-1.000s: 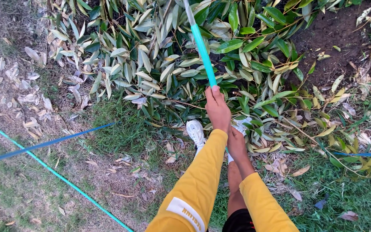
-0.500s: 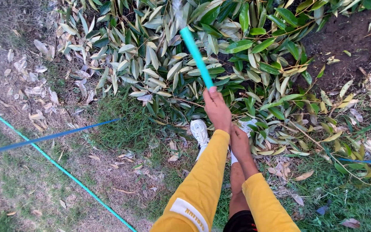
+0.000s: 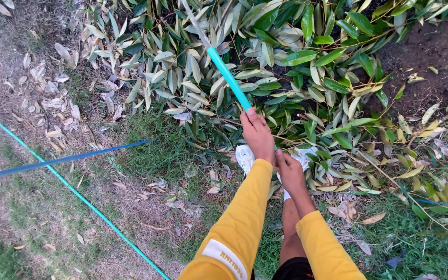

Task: Watering a small tree in a grassy area using a garden hose.

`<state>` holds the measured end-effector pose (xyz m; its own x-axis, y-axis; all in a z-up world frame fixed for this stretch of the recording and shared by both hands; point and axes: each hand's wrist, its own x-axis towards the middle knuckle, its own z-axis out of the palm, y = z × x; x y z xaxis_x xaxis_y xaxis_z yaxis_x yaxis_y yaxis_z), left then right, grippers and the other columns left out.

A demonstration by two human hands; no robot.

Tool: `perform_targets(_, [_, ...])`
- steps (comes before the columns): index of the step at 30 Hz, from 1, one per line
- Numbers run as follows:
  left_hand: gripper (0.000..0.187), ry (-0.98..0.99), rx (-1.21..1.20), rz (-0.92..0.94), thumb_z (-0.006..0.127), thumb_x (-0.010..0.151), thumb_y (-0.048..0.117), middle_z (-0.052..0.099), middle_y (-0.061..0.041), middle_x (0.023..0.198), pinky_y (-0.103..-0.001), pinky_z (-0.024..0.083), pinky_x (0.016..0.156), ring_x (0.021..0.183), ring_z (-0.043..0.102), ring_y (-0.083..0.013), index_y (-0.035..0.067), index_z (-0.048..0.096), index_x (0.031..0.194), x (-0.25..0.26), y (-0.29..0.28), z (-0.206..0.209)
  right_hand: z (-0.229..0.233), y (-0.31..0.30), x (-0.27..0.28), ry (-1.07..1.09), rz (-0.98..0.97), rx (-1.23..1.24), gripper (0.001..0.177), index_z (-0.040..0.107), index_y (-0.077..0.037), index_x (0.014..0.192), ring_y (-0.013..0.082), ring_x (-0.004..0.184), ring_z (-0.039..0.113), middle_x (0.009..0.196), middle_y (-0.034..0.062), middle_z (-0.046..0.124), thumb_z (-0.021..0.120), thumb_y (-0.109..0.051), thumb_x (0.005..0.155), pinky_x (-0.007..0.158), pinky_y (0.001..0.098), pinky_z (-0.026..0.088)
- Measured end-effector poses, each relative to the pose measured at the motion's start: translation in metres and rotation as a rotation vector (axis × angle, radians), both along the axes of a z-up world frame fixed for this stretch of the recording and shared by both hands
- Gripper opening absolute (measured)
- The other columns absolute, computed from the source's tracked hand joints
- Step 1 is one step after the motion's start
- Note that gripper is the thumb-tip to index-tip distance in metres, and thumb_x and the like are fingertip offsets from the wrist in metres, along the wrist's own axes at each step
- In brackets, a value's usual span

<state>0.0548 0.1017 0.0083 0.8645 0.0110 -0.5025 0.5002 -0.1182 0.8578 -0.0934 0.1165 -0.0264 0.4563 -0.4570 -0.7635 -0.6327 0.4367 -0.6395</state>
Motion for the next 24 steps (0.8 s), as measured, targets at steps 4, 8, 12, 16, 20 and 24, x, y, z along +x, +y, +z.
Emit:
perform_targets(4, [0.036, -0.022, 0.05, -0.005, 0.041, 0.109, 0.038, 0.05, 0.001, 0.069, -0.025, 0.036, 0.045, 0.052, 0.043, -0.0066, 0.005, 0.055, 0.113, 0.009, 0.008, 0.003, -0.002, 0.002, 0.002, -0.012, 0.044, -0.019, 0.052, 0.063, -0.001, 0.08, 0.0091, 0.059, 0.045, 0.063, -0.0001, 0.053, 0.054, -0.047, 0.104, 0.056, 0.0271, 0.039])
perform_targets(8, [0.036, -0.042, 0.029, 0.028, 0.04, 0.11, 0.037, 0.048, 0.001, 0.069, -0.025, 0.035, 0.045, 0.052, 0.043, -0.0068, 0.005, 0.054, 0.114, 0.02, 0.019, -0.004, 0.013, 0.003, 0.02, -0.025, 0.119, -0.07, 0.054, 0.062, -0.001, 0.078, 0.0109, 0.061, 0.047, 0.063, 0.0015, 0.054, 0.054, -0.049, 0.103, 0.059, 0.0286, 0.042])
perform_targets(12, [0.034, -0.083, -0.004, 0.147, 0.038, 0.112, 0.036, 0.047, 0.0, 0.073, -0.024, 0.036, 0.046, 0.054, 0.043, -0.007, 0.004, 0.051, 0.113, 0.027, 0.023, -0.001, 0.025, 0.0, 0.033, 0.016, 0.162, -0.051, 0.054, 0.062, -0.002, 0.079, 0.0124, 0.06, 0.048, 0.062, 0.003, 0.055, 0.054, -0.05, 0.101, 0.059, 0.03, 0.043])
perform_targets(16, [0.031, -0.011, -0.078, 0.152, 0.038, 0.111, 0.034, 0.048, 0.0, 0.075, -0.024, 0.035, 0.045, 0.053, 0.042, -0.0071, 0.006, 0.049, 0.114, 0.026, 0.023, -0.005, 0.019, -0.003, 0.027, 0.017, 0.18, -0.072, 0.055, 0.062, -0.001, 0.079, 0.0124, 0.06, 0.049, 0.062, 0.0038, 0.056, 0.054, -0.051, 0.102, 0.059, 0.0302, 0.043])
perform_targets(20, [0.03, 0.004, -0.103, 0.138, 0.039, 0.112, 0.033, 0.048, 0.0, 0.075, -0.024, 0.036, 0.047, 0.056, 0.043, -0.0075, 0.006, 0.049, 0.113, 0.012, 0.028, -0.014, 0.014, -0.002, 0.014, 0.043, 0.178, -0.083, 0.055, 0.064, -0.002, 0.08, 0.012, 0.06, 0.05, 0.062, 0.0039, 0.057, 0.055, -0.052, 0.1, 0.058, 0.03, 0.044])
perform_targets(24, [0.03, 0.082, -0.1, 0.225, 0.039, 0.11, 0.034, 0.049, 0.0, 0.076, -0.024, 0.036, 0.047, 0.056, 0.044, -0.0081, 0.006, 0.049, 0.111, 0.007, 0.037, -0.012, 0.013, 0.001, 0.008, 0.063, 0.187, -0.063, 0.055, 0.067, -0.002, 0.08, 0.0126, 0.06, 0.05, 0.061, 0.0046, 0.057, 0.056, -0.053, 0.099, 0.058, 0.0306, 0.044])
